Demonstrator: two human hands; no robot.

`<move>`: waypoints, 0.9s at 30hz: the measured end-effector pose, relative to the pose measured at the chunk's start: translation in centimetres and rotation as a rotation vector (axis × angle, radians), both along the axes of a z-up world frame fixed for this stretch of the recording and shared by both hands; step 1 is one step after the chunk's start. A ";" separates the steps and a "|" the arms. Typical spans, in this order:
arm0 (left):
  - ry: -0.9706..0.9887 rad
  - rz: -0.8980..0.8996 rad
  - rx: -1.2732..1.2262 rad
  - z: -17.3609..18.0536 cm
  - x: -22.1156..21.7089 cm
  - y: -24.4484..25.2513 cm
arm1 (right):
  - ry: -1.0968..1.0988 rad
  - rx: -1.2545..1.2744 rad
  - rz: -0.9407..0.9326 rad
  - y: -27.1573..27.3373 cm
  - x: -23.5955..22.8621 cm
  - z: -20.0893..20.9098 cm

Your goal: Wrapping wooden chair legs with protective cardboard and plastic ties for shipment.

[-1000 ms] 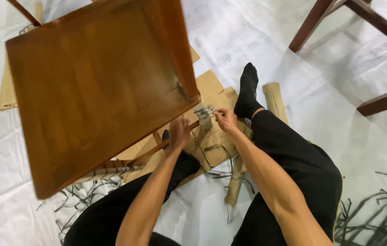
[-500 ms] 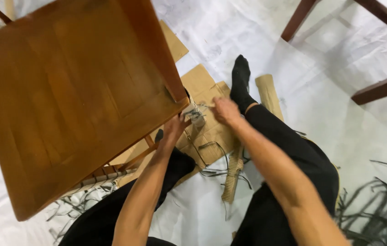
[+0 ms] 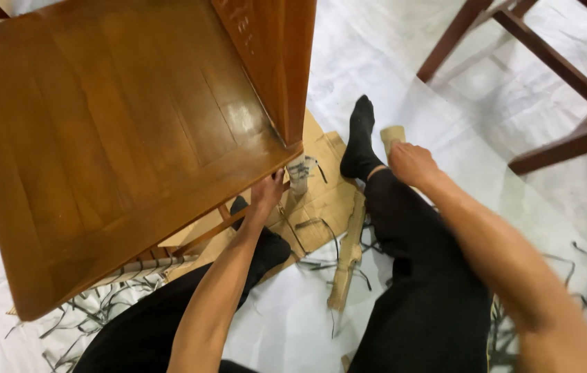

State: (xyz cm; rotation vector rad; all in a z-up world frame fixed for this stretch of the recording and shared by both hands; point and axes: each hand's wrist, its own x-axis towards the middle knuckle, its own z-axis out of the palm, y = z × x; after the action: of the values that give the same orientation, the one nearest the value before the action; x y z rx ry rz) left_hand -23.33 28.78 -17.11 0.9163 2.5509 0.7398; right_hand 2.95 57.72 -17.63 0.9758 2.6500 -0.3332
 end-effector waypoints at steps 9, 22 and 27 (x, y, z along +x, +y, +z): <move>0.863 -0.383 0.092 -15.5 -5.5 -1.6 | -0.373 -0.265 -0.069 -3.6 1.4 7.8; 0.038 0.032 -0.008 -5.4 0.6 0.3 | 0.247 0.507 0.237 -4.5 -7.5 -6.6; -0.090 0.042 -0.031 -5.6 -1.5 0.5 | 0.488 -0.145 0.220 -9.7 -12.7 -1.3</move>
State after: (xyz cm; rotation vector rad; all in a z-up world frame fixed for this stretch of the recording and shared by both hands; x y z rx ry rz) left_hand -24.80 29.25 -22.68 0.8038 2.5025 0.7339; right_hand -9.72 48.06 -18.88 0.6063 3.0703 -0.7852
